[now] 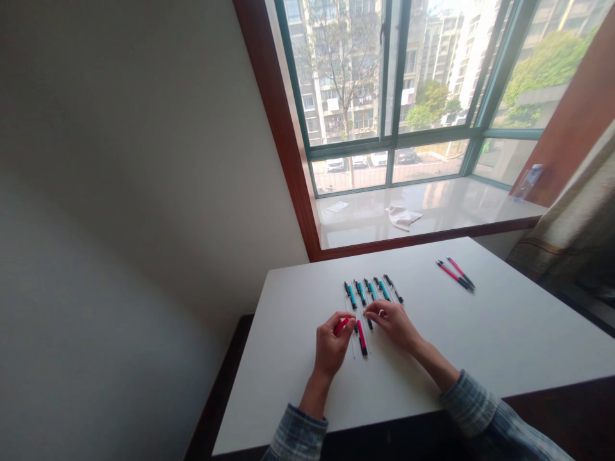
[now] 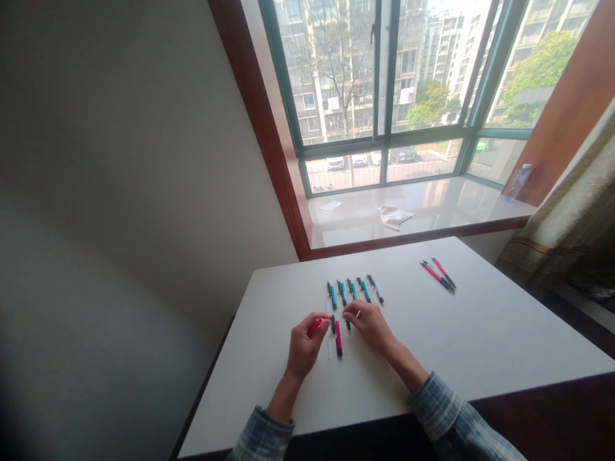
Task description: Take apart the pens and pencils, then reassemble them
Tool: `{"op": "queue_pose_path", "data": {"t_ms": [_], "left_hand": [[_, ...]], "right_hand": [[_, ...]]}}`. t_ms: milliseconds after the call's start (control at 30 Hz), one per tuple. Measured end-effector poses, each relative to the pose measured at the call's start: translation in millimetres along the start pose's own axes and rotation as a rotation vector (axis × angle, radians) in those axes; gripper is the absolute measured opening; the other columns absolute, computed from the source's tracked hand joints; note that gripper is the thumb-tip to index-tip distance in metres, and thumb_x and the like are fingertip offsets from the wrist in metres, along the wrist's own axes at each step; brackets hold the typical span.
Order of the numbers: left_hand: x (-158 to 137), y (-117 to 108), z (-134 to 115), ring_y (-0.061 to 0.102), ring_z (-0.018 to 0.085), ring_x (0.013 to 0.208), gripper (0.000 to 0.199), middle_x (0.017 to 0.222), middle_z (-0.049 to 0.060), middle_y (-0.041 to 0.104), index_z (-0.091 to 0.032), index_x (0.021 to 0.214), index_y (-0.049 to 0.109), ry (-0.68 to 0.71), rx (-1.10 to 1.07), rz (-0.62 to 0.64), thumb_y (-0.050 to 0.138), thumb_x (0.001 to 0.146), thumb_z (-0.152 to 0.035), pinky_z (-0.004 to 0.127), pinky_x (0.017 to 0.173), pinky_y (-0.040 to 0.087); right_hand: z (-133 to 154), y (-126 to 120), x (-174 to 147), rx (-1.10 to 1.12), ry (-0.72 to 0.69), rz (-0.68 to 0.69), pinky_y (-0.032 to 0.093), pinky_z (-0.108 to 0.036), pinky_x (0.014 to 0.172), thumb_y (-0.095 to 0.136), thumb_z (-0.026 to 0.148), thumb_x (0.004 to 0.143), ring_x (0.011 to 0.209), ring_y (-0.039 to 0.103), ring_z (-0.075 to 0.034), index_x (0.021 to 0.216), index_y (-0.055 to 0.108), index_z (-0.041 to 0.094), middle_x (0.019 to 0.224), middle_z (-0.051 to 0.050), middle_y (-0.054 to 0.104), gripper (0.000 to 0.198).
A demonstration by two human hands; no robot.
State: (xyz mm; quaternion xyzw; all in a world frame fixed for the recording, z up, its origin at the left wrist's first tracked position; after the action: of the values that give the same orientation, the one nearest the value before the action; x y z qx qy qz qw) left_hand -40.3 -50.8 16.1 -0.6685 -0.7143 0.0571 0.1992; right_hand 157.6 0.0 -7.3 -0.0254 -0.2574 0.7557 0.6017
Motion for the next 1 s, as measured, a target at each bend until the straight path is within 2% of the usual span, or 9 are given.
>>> {"op": "queue_pose_path", "data": {"t_ms": [600,1000], "left_hand": [[1.7,1.3,1.2,0.054,0.013,0.061,0.033,0.074,0.002,0.069,-0.015,0.091,0.074,-0.025,-0.022,-0.016,0.063,0.092,-0.047,0.021,0.06,0.044],[2.1,1.0,2.1,0.058,0.014,0.066,0.031,0.078,0.002,0.071,-0.016,0.092,0.074,-0.009,-0.009,-0.019,0.063,0.093,-0.045,0.021,0.064,0.047]], "right_hand": [[-7.4,5.4,0.3,-0.084,0.0,0.008,0.046,-0.027,0.068,0.065,0.028,0.091,0.071,0.062,-0.017,0.084,0.075,0.021,0.078,-0.001,0.07,0.014],[-10.3,6.3,-0.2,-0.1,-0.014,0.013,0.046,-0.027,0.067,0.064,0.028,0.091,0.07,0.061,-0.017,0.086,0.076,0.021,0.08,-0.002,0.071,0.014]]}}
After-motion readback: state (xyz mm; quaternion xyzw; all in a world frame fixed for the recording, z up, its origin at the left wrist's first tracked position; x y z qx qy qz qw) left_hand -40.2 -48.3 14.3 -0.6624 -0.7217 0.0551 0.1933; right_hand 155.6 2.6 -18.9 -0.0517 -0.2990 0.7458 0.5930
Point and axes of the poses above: each hand's wrist, its own x-axis towards the middle knuckle, its own y-axis out of the palm, z = x × y, the point moved 1 cm from there along x, towards the middle knuckle
